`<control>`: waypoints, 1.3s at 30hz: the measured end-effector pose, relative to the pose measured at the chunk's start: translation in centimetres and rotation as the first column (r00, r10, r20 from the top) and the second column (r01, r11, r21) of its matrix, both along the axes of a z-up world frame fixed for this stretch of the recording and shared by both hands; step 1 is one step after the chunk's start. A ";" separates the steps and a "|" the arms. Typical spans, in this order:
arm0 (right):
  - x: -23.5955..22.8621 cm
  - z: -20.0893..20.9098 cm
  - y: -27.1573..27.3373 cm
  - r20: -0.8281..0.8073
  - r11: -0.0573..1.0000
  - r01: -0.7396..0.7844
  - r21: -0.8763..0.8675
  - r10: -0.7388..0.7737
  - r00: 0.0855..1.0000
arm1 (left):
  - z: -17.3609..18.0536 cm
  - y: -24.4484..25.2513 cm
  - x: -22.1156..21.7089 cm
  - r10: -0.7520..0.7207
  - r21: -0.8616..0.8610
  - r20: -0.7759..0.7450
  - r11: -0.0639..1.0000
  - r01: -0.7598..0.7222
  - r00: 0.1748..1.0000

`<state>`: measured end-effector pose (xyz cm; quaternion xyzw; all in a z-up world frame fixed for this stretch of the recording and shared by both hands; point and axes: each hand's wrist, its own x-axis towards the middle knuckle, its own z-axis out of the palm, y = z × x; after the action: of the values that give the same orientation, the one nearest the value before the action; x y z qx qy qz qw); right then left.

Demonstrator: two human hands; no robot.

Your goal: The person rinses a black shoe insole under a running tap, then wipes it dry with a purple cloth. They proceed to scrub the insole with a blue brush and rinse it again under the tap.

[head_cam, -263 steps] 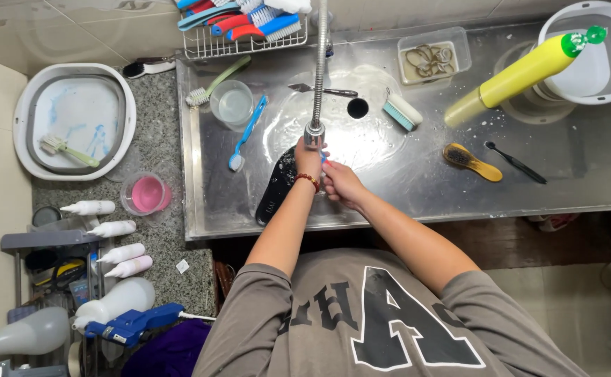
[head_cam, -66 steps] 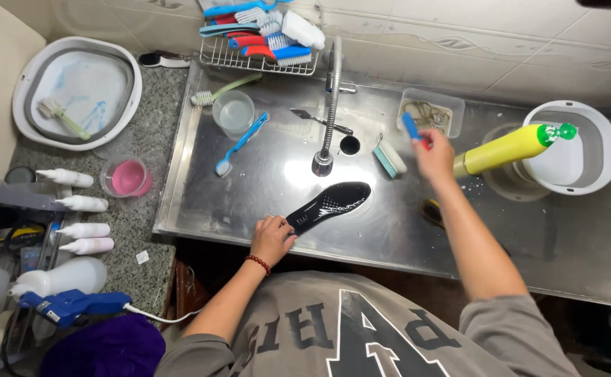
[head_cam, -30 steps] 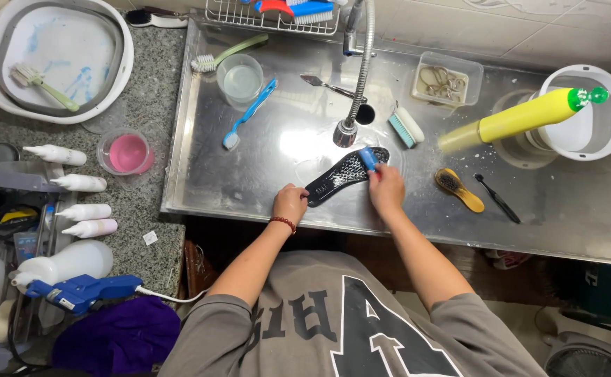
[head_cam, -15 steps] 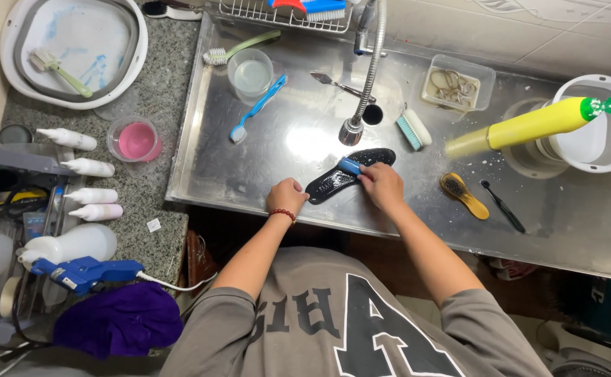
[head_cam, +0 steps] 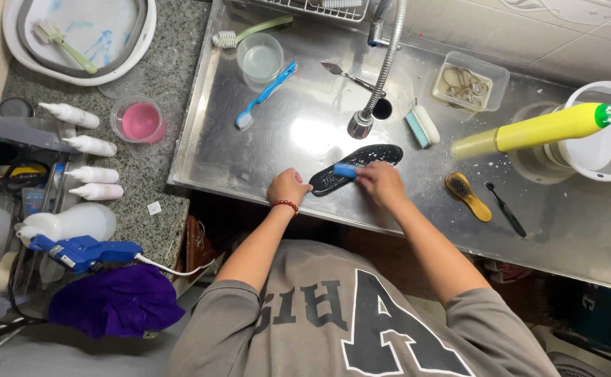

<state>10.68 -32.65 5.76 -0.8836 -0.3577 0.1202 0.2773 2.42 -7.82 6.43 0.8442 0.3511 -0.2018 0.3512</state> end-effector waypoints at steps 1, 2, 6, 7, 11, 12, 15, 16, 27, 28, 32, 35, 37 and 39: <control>0.0 -0.1 -0.1 -0.004 1.000 -0.008 -0.004 0.008 1.000 | -0.2 -0.1 0.0 0.008 -0.004 -0.004 1.000 -0.008 1.000; 0.0 -0.2 -0.1 0.036 0.989 0.147 -0.015 -0.146 0.989 | -0.3 -0.1 0.0 0.003 -0.001 0.002 1.000 -0.003 1.000; -0.8 -0.3 0.4 -0.059 0.997 -0.057 -0.048 0.054 0.997 | -0.6 -0.2 -0.1 0.008 0.002 0.017 1.000 -0.008 1.000; -0.1 0.0 0.2 -0.061 0.997 -0.062 -0.052 0.059 0.996 | -0.7 -0.2 -0.1 0.013 -0.002 0.015 1.000 -0.013 1.000; 1.4 0.8 0.7 0.052 0.998 0.028 -0.061 -0.025 0.998 | -1.3 -0.3 -0.3 0.013 0.009 0.029 1.000 -0.014 0.999; 1.4 1.0 1.0 0.082 0.997 -0.028 -0.069 0.034 0.996 | -1.5 -0.5 -0.3 -0.001 0.029 0.048 1.000 0.000 0.999; 2.8 1.1 1.6 0.041 0.959 -0.279 0.039 0.278 0.960 | -0.7 0.0 -0.1 -0.020 0.016 0.008 1.000 0.020 1.000; 3.1 1.3 1.8 0.048 0.958 -0.283 0.039 0.282 0.958 | -0.8 -0.1 0.1 -0.016 0.017 0.014 1.000 0.016 1.000; 1.8 1.6 2.1 0.026 0.997 -0.070 -0.010 0.070 0.997 | -0.4 -0.4 -0.3 0.002 0.007 0.027 1.000 -0.002 1.000; 2.1 1.7 2.1 0.032 0.997 -0.071 -0.009 0.072 0.997 | -0.3 -0.4 -0.3 0.003 0.008 0.032 1.000 -0.003 0.999; 3.3 2.2 1.9 -0.027 0.979 -0.196 -0.052 0.194 0.981 | -0.2 -0.3 -0.1 0.027 0.007 0.037 1.000 -0.028 0.999; 2.1 2.3 2.5 0.014 0.991 -0.128 -0.048 0.129 0.992 | 0.0 -0.3 -0.2 0.024 0.003 0.027 1.000 -0.024 0.999; 2.4 2.3 2.8 0.019 0.979 -0.202 0.034 0.201 0.979 | 0.0 -0.1 0.2 0.015 0.026 0.023 1.000 -0.016 1.000; 3.3 2.0 2.5 -0.053 0.985 -0.164 -0.051 0.162 0.985 | -0.6 0.0 0.1 0.046 0.004 0.038 0.999 -0.046 0.998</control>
<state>14.00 -30.19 7.72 -0.8554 -0.4184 0.1740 0.2509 2.54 -7.78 5.85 0.8403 0.3642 -0.1771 0.3604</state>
